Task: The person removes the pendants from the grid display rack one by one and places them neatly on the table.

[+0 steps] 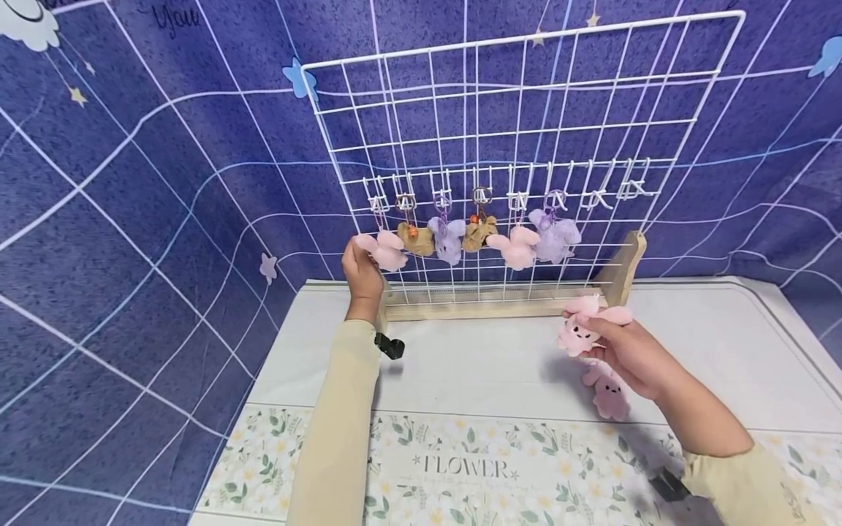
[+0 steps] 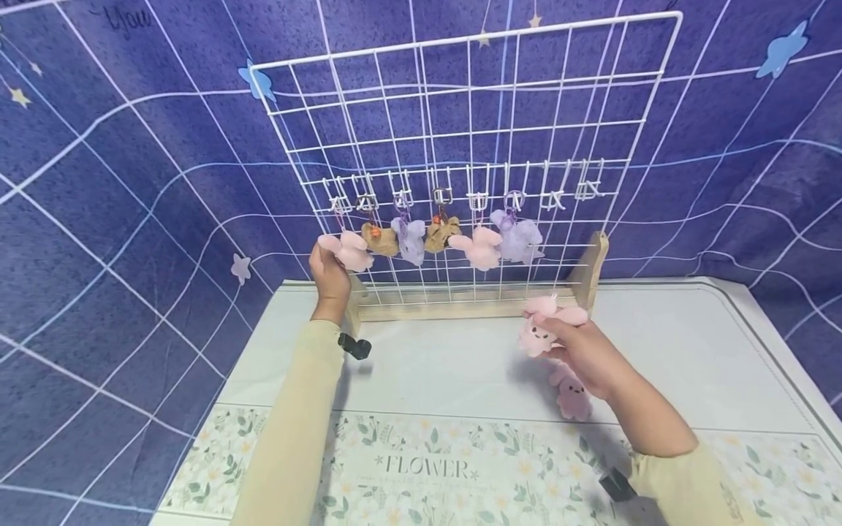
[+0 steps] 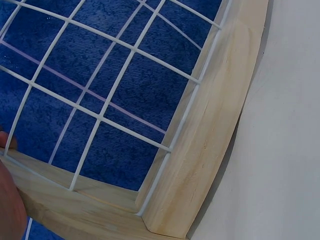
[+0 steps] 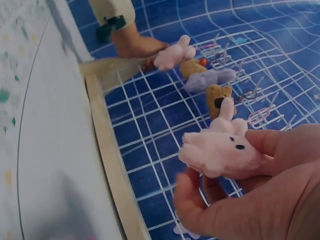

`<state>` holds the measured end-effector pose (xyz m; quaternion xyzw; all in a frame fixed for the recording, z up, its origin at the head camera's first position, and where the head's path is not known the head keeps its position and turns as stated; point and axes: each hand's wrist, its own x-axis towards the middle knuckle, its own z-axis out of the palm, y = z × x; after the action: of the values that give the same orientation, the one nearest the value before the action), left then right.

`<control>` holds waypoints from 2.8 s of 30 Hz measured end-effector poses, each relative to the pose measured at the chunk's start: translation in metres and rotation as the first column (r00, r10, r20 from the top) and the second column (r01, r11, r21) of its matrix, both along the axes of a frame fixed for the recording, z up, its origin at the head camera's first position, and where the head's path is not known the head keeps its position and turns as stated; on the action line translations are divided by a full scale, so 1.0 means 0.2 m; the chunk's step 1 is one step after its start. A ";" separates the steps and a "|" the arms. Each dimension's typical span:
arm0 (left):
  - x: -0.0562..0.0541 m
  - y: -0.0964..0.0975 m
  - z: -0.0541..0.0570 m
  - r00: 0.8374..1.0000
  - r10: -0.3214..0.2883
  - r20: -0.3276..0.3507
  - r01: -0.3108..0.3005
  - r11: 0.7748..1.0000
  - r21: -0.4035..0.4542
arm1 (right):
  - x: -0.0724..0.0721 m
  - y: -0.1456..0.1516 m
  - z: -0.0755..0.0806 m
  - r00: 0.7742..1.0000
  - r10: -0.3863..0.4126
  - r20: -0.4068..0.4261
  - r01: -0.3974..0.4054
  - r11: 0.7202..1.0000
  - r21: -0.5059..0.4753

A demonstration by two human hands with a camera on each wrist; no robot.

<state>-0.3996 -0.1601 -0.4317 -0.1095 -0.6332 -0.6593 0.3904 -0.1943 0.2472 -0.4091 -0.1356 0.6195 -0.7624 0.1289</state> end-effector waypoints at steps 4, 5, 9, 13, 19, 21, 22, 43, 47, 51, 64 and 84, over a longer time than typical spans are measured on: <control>0.00 0.00 -0.01 1.000 0.003 -0.004 -0.003 1.000 0.011 | 0.00 0.01 -0.01 0.984 -0.163 -0.068 0.175 0.945 0.277; 0.00 0.00 -0.01 1.000 0.008 0.002 -0.008 1.000 0.014 | 0.00 0.02 -0.01 0.978 -0.186 -0.093 0.207 0.917 0.342; 0.00 0.00 0.00 1.000 0.012 0.002 -0.012 1.000 0.012 | -0.01 0.02 -0.03 0.959 -0.222 -0.176 0.281 0.817 0.504; 0.00 0.00 0.00 1.000 0.008 -0.005 -0.008 1.000 0.010 | -0.01 0.02 -0.05 0.954 -0.177 -0.240 0.288 0.759 0.584; 0.00 0.00 0.00 1.000 0.016 0.017 -0.016 1.000 0.010 | 0.01 0.00 -0.08 0.957 -0.098 -0.274 0.262 0.699 0.665; 0.01 0.00 0.00 1.000 0.017 0.016 -0.017 1.000 0.002 | 0.01 0.00 -0.09 0.967 -0.071 -0.245 0.224 0.692 0.686; 0.01 0.00 0.00 1.000 0.018 0.011 -0.018 1.000 -0.004 | 0.01 0.00 -0.09 0.971 -0.052 -0.233 0.203 0.690 0.695; 0.00 -0.01 -0.01 1.000 -0.012 0.005 0.012 1.000 0.010 | 0.00 -0.01 -0.18 0.978 0.124 -0.170 0.066 0.587 0.807; 0.00 -0.01 -0.01 1.000 -0.013 0.013 0.013 1.000 0.010 | -0.01 -0.02 -0.20 0.976 0.092 -0.196 0.114 0.552 0.826; -0.01 -0.01 -0.01 1.000 -0.014 0.019 0.014 1.000 0.002 | -0.03 -0.04 -0.20 0.967 0.086 -0.238 0.165 0.500 0.850; 0.00 0.00 0.01 1.000 0.000 0.007 0.000 1.000 0.010 | -0.04 -0.08 -0.21 0.924 0.042 -0.381 0.358 0.262 0.896; 0.00 -0.01 0.00 0.998 0.022 0.057 -0.021 1.000 -0.022 | -0.12 -0.17 0.04 0.900 -0.013 0.437 0.264 0.812 -0.520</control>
<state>-0.3992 -0.1618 -0.4311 -0.0881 -0.6521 -0.6512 0.3781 -0.2191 0.2128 -0.4020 0.0432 0.3315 -0.9299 0.1534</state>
